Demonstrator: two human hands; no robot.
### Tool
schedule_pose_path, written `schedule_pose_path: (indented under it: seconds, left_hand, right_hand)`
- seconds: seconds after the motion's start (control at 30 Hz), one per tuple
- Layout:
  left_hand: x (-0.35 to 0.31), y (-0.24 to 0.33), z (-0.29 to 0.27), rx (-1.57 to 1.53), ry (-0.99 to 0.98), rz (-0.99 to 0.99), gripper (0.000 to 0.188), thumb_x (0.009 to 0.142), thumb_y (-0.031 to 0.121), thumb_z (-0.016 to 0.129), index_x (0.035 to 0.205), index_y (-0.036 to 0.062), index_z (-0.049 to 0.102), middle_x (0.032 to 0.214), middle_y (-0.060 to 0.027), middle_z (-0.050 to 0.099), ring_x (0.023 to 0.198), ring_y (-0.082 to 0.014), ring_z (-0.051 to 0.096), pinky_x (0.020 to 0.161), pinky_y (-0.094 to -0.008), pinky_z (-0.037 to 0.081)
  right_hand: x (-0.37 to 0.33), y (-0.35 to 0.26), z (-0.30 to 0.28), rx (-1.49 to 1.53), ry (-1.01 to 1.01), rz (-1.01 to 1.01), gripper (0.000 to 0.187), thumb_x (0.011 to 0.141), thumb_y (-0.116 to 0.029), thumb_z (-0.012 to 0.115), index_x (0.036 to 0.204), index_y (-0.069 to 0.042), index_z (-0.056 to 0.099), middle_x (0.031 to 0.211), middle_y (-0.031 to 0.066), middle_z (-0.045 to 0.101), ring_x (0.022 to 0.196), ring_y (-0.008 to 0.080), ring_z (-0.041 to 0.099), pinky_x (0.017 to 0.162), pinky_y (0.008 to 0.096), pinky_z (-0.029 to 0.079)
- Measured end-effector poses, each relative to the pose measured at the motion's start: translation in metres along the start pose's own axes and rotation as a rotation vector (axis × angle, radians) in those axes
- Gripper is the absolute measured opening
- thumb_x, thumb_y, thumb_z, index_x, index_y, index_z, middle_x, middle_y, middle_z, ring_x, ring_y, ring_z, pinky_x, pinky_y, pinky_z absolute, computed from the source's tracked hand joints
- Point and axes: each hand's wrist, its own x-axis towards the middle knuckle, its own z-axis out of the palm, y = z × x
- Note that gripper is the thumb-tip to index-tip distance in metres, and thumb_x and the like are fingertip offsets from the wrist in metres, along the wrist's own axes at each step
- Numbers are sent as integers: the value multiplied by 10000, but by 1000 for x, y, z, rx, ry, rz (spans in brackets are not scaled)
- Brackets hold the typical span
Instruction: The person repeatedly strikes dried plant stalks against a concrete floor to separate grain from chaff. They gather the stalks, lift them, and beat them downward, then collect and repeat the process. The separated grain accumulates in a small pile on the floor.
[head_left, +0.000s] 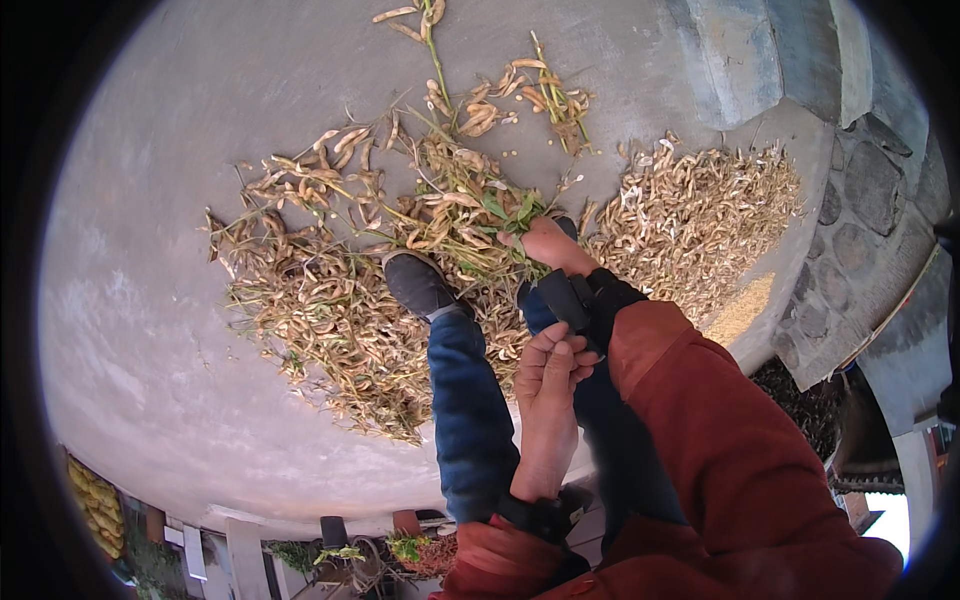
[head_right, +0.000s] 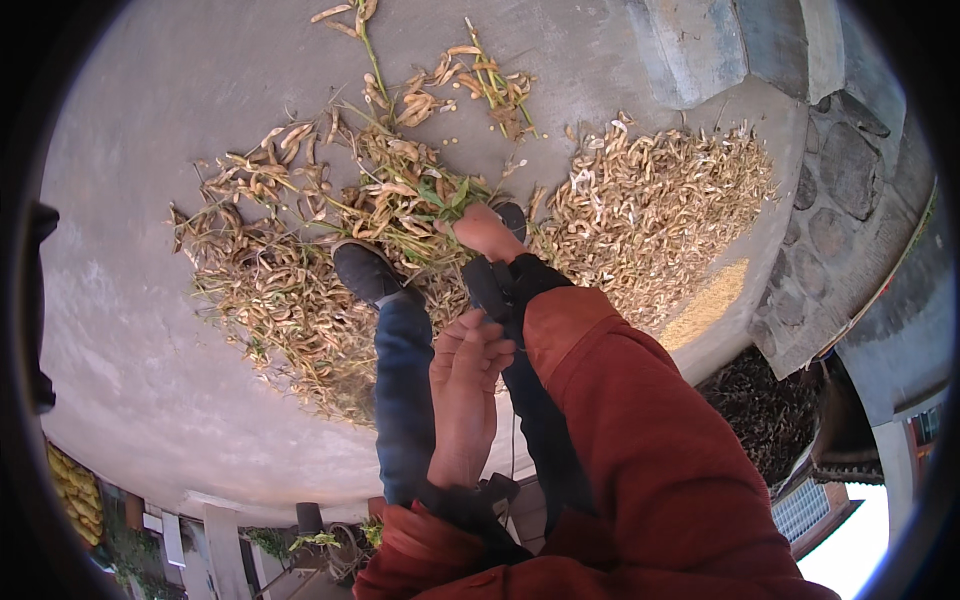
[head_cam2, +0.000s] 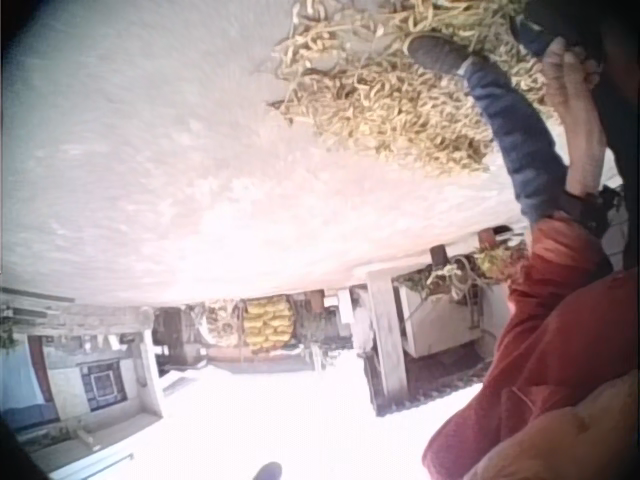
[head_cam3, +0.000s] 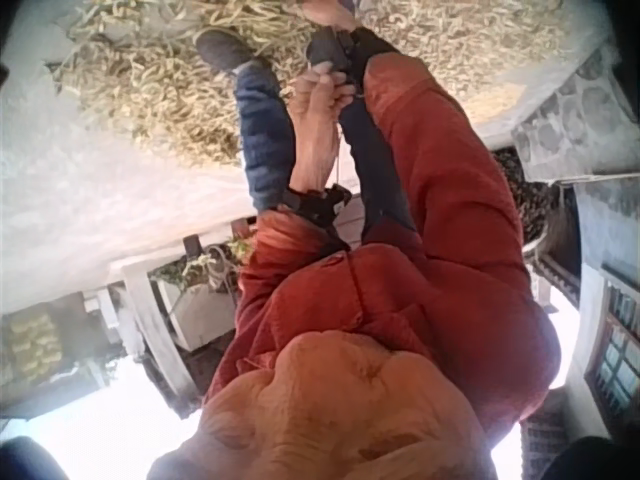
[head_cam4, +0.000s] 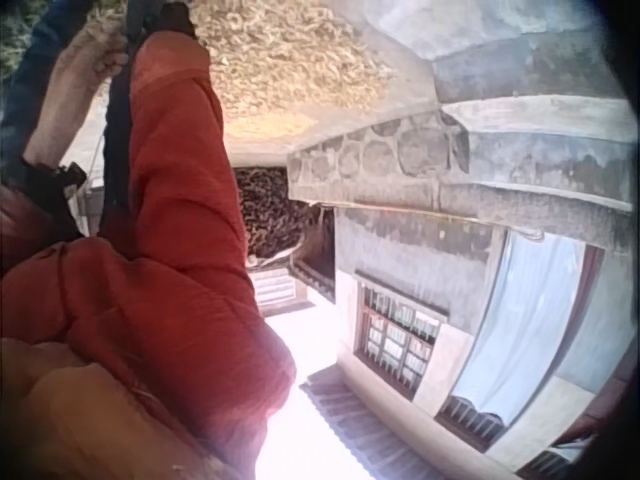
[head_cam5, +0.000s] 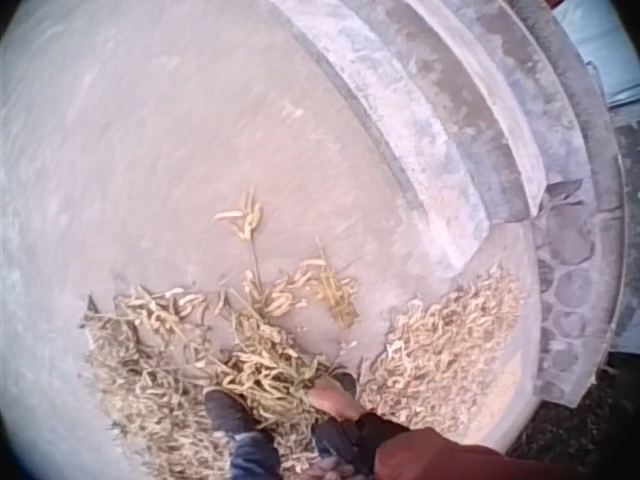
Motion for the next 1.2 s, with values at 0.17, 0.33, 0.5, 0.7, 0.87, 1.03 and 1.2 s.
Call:
schedule_pose_path:
  seconds: [0.17,0.33,0.5,0.7,0.87,1.03,1.2]
  left_hand:
    - [0,2,-4,-32,-32,11,223,904,158,500,1097,46,518,945,-44,590,796,-86,559,734,-220,446]
    - [-1,4,-2,5,-7,-5,213,903,157,486,1083,45,495,925,-57,581,802,-126,577,733,-248,462]
    - [-1,6,0,2,-22,-6,206,899,161,495,1075,54,508,924,-51,583,795,-124,579,726,-241,461]
    - [-1,4,0,-7,-32,-21,203,899,165,501,1070,57,516,921,-49,589,792,-121,581,722,-242,460]
    - [-1,3,-1,-19,-34,-18,206,899,166,502,1073,56,515,919,-48,591,787,-120,583,718,-240,459]
    - [-1,3,-1,-17,-33,-25,212,900,164,500,1081,56,512,917,-51,593,788,-118,581,714,-238,458]
    - [-1,0,-3,-19,-60,-4,210,900,158,499,1081,53,514,921,-55,594,798,-114,573,716,-236,458]
  right_hand:
    - [7,15,30,-419,110,-309,184,696,-140,539,637,16,618,701,195,599,712,372,582,608,442,440]
    - [-3,20,17,93,185,-116,197,763,-152,580,895,-13,628,902,172,625,836,311,584,719,369,443]
    - [-18,24,-25,583,193,73,359,833,-285,598,1062,-10,566,925,72,635,727,175,576,660,304,459]
    - [-42,9,-48,656,-24,-23,300,851,-209,567,1069,-3,545,901,63,626,720,161,576,634,276,466]
    - [-44,-17,-15,-96,-146,-327,267,721,-28,525,981,16,564,893,207,623,840,306,608,715,384,455]
    - [-42,-20,15,-578,-90,-309,185,709,-80,524,868,-47,615,770,160,628,747,310,626,622,418,486]
    - [-36,-15,27,-695,-25,-260,145,734,-92,516,811,-63,635,777,110,650,738,271,641,591,392,499]
